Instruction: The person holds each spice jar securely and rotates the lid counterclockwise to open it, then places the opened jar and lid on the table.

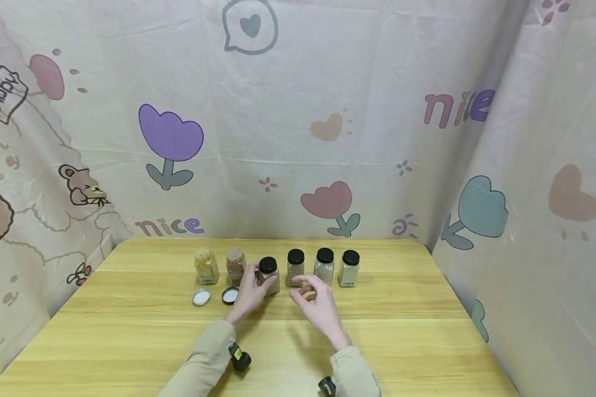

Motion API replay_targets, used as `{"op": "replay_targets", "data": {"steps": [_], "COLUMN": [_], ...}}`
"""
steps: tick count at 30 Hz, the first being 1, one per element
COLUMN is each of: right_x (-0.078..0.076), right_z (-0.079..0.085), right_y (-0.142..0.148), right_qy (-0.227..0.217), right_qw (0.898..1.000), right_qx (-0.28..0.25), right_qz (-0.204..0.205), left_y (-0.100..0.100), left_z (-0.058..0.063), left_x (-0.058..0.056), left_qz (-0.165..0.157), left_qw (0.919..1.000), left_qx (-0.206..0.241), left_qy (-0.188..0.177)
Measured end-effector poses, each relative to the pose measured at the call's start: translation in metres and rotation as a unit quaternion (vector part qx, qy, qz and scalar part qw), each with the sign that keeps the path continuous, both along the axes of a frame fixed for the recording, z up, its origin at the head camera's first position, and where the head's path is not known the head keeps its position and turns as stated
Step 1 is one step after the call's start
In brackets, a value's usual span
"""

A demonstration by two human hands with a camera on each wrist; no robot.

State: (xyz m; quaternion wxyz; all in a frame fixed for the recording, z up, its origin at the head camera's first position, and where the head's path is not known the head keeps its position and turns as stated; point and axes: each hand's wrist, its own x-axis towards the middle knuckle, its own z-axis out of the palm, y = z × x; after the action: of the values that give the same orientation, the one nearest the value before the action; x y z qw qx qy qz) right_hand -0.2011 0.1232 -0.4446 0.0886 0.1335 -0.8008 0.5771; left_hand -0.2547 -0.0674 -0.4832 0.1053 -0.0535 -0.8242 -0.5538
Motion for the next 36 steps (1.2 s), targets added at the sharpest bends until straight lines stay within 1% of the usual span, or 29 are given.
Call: {"op": "replay_targets", "data": {"steps": [2,6,11,14,18,21,23,26,29,32,36], "right_x": [0.000,0.000,0.000,0.001,-0.001,0.000,0.000,0.002,0.004,0.005,0.007], "right_z": [-0.001,-0.001,-0.001,-0.002,-0.005,-0.006,-0.006,-0.006,-0.005,-0.006,-0.008], "right_y": [0.000,-0.001,-0.002,-0.002,-0.004,-0.005,-0.006,-0.009,-0.013,-0.017,-0.024], "right_qy": [-0.002,-0.001,-0.003,0.005,0.027,0.034,0.035,0.040,0.051,0.070,0.112], "right_qw": [1.000,1.000,1.000,1.000,0.999,0.999,0.999,0.999,0.998,0.996,0.987], "right_qx": [0.004,0.003,0.000,-0.003,-0.008,-0.008,-0.002,0.009,0.028,0.058,0.110], "right_qz": [0.000,0.003,0.004,0.006,0.018,0.023,0.020,0.012,0.004,-0.006,-0.025], "left_y": [-0.002,-0.006,-0.008,-0.008,-0.009,-0.008,-0.007,-0.006,-0.006,-0.006,-0.007], "left_z": [-0.002,-0.001,0.001,0.000,-0.002,-0.002,-0.002,-0.003,-0.003,-0.004,-0.006], "left_x": [0.001,0.006,0.013,0.019,0.026,0.031,0.033,0.037,0.040,0.043,0.044], "left_qz": [0.001,0.003,-0.004,-0.016,-0.041,-0.063,-0.075,-0.095,-0.115,-0.137,-0.165], "left_qw": [0.9997,0.9992,0.9988,0.9990,0.9986,0.9976,0.9969,0.9953,0.9931,0.9901,0.9856], "left_qx": [-0.010,-0.025,-0.041,-0.038,-0.028,-0.022,-0.017,-0.010,-0.008,-0.009,0.007], "left_qy": [0.022,0.031,0.025,0.019,0.018,0.016,0.012,0.015,0.019,0.027,0.035]}}
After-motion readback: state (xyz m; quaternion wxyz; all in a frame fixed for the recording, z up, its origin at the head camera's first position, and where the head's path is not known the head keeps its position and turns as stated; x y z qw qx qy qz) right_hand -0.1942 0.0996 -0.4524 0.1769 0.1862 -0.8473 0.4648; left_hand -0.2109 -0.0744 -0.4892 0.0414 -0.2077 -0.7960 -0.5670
